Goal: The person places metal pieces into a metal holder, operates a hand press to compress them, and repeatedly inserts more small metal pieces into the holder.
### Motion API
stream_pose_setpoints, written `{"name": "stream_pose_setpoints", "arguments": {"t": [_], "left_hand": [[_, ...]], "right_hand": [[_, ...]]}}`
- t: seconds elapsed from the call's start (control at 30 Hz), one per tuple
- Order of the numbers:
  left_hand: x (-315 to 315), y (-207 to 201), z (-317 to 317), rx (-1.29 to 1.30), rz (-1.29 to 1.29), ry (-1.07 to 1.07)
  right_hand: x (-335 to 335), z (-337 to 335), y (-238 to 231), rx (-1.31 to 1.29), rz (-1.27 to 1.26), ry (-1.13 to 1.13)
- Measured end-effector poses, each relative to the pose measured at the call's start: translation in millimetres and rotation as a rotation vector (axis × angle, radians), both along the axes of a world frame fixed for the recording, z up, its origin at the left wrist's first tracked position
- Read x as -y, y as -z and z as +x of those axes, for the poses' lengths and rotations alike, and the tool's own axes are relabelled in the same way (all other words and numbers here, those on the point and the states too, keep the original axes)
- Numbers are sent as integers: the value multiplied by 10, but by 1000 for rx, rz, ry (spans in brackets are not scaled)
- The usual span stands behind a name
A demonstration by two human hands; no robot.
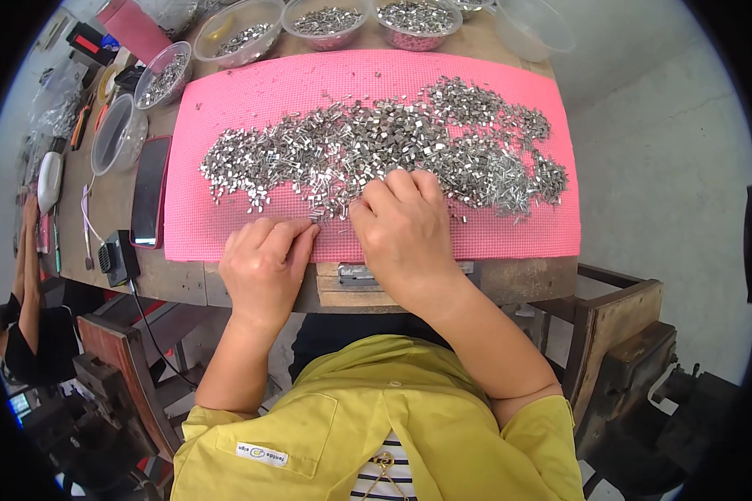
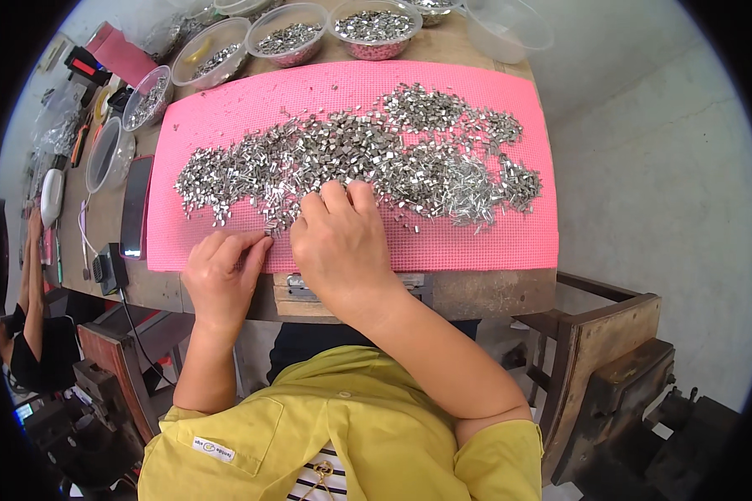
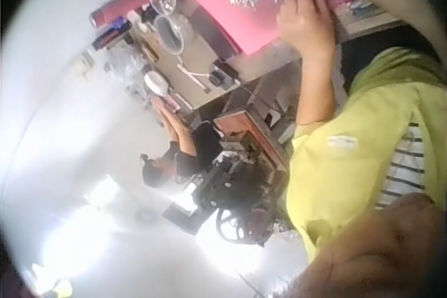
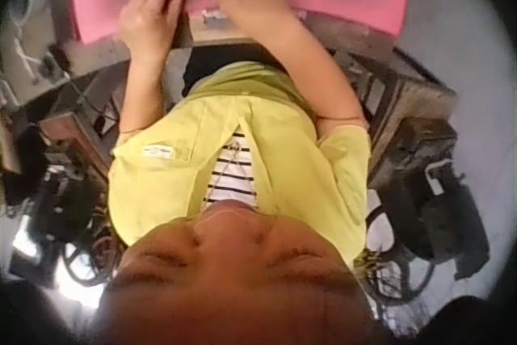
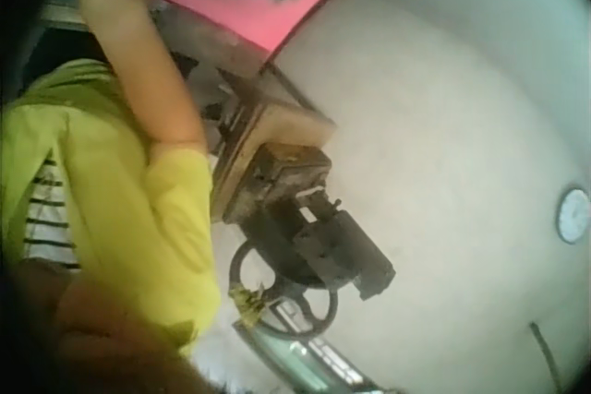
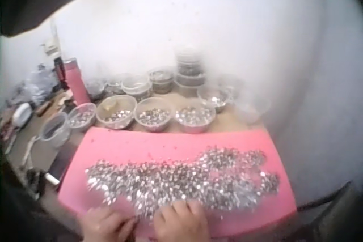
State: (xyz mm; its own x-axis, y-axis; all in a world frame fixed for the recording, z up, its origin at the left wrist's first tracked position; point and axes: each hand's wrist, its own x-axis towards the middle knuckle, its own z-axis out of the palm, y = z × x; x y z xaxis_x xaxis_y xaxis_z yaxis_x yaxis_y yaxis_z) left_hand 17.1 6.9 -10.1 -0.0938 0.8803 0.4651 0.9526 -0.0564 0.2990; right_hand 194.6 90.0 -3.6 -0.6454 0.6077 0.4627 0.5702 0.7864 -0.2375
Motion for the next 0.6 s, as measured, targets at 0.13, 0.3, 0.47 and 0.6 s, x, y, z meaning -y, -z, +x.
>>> {"name": "stream_pose_setpoints", "arguments": {"t": [0.13,0.3,0.47,0.6], "left_hand": [[-12,-42,-8,-81,-35,37],[-50,-169,-83,-139,-196,266],[-86,-189,-139,-208,-201,352],[-145,-216,-69,-265,-242,330]], "right_hand": [[32,43,-84,44,-53,-11],[80,347,-132,-167,-194,5],[158,678,-206,-222,-290,66],[261,802,-229,-232,-331,69]]}}
